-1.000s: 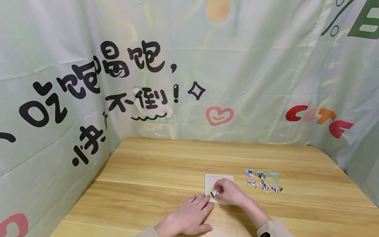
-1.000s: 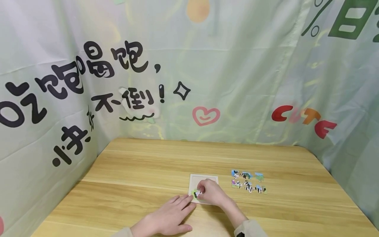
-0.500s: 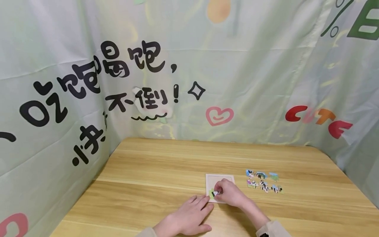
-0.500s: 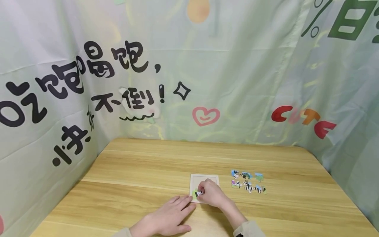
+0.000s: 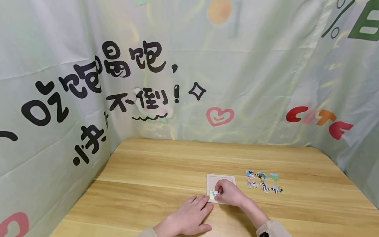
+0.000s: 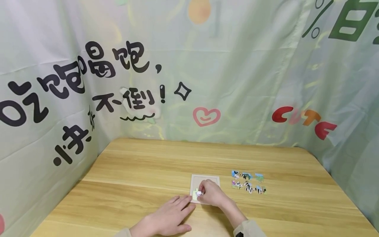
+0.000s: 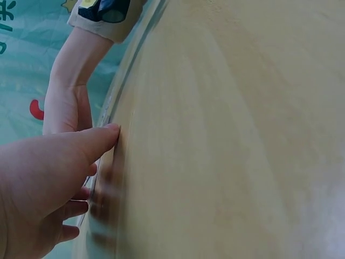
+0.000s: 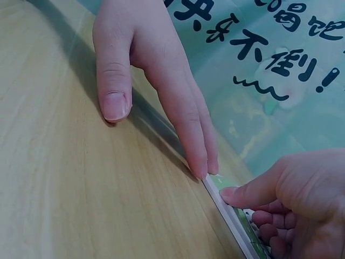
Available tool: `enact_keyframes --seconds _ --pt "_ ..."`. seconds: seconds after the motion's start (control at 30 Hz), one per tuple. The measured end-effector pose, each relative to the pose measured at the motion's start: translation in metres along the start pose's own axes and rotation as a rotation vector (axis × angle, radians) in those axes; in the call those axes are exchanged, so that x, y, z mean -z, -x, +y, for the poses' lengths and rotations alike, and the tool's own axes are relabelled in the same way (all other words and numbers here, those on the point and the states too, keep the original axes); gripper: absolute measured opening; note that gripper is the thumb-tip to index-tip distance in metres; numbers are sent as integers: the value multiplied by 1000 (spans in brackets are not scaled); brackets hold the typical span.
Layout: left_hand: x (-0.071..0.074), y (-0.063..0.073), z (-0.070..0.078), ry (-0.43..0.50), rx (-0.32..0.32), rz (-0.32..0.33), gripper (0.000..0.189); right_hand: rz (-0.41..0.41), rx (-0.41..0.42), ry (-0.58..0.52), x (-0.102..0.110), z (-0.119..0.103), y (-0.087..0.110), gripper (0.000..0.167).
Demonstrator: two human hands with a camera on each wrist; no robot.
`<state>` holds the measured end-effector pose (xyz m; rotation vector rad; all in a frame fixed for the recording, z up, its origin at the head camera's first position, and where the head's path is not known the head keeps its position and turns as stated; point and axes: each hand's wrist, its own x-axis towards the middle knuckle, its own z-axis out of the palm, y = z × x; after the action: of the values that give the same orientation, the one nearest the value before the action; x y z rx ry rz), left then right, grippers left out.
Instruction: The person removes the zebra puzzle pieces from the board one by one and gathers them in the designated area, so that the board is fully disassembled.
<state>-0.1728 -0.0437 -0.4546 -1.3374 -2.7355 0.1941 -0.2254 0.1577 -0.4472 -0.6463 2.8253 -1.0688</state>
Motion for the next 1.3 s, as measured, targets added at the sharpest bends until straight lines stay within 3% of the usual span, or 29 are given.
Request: enact_keyframes --seconds 0.33,0.67,0.93,1.17,1.3 --pt "2 0 1 3 4 -5 66 16 -5 -3 -1 0 1 25" --pt "2 0 0 18 1 -17 65 41 -32 -150 0 5 0 20" --pt "2 0 -1 35 9 -24 65 50 -62 -196 -1 1 1 16" --pt "2 0 -2 32 10 -22 66 158 -123 -187 0 1 2 12" --pt "2 0 -2 45 15 -20 66 200 -172 -247 10 8 6 12"
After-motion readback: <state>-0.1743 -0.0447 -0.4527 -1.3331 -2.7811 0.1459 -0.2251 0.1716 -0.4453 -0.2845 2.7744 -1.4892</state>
